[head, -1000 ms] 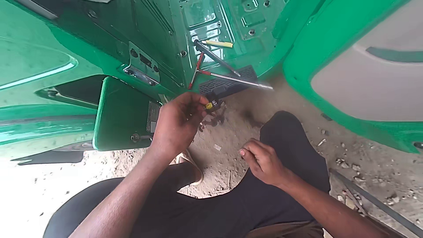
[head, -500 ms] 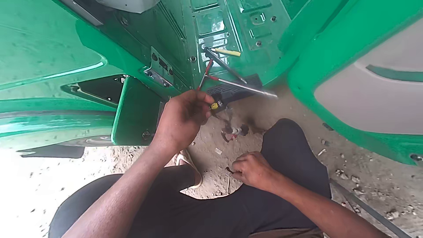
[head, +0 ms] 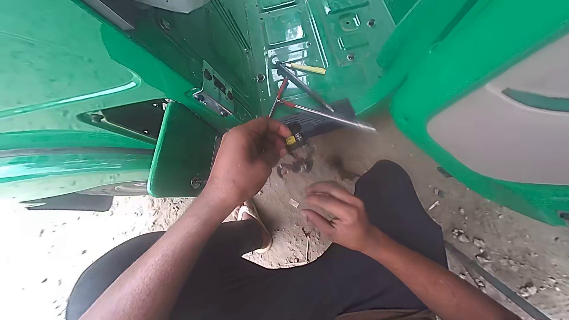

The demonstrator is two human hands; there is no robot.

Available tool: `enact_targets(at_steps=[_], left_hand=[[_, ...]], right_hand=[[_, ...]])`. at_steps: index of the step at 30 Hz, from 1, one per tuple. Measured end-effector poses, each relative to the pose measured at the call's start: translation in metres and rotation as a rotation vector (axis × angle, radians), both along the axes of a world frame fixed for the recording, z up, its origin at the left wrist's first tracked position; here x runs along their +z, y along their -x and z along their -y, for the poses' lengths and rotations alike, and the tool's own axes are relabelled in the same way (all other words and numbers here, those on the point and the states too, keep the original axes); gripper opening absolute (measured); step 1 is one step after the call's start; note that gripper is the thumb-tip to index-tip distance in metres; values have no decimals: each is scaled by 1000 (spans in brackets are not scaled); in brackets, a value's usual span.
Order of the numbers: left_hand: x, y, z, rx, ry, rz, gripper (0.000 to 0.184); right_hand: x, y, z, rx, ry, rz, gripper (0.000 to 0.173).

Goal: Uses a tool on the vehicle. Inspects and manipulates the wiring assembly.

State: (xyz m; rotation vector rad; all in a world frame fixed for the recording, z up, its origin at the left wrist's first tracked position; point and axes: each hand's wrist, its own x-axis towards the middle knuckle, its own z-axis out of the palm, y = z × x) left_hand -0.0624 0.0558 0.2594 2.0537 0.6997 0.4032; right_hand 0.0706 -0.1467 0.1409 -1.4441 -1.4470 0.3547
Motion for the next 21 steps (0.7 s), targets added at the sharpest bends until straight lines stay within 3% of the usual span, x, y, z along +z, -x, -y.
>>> enact_targets(at_steps=[2, 4, 5, 7, 9, 18, 21], left_hand=[[-1, 1, 1, -15, 26, 49, 27], [-4, 1, 5, -37, 84, 145, 27], [-5, -1, 7, -45, 103, 182, 28], [-5, -6, 6, -51, 97, 210, 29], [-9, -7, 6, -44, 79, 187, 28], [-62, -13, 23, -20, -82, -1, 25], [-68, -23, 38, -130, -109, -7, 37]], right_hand=[[8, -12, -16, -247, -37, -35, 44], [7, -21, -36, -249, 116, -186, 67], [3, -24, -45, -202, 149, -294, 59], [1, -28, -57, -62, 106, -500, 24], [6, -32, -52, 66, 58, -643, 11], [27, -73, -7, 129, 42, -1062, 19], [27, -76, 5, 233, 49, -1183, 19]])
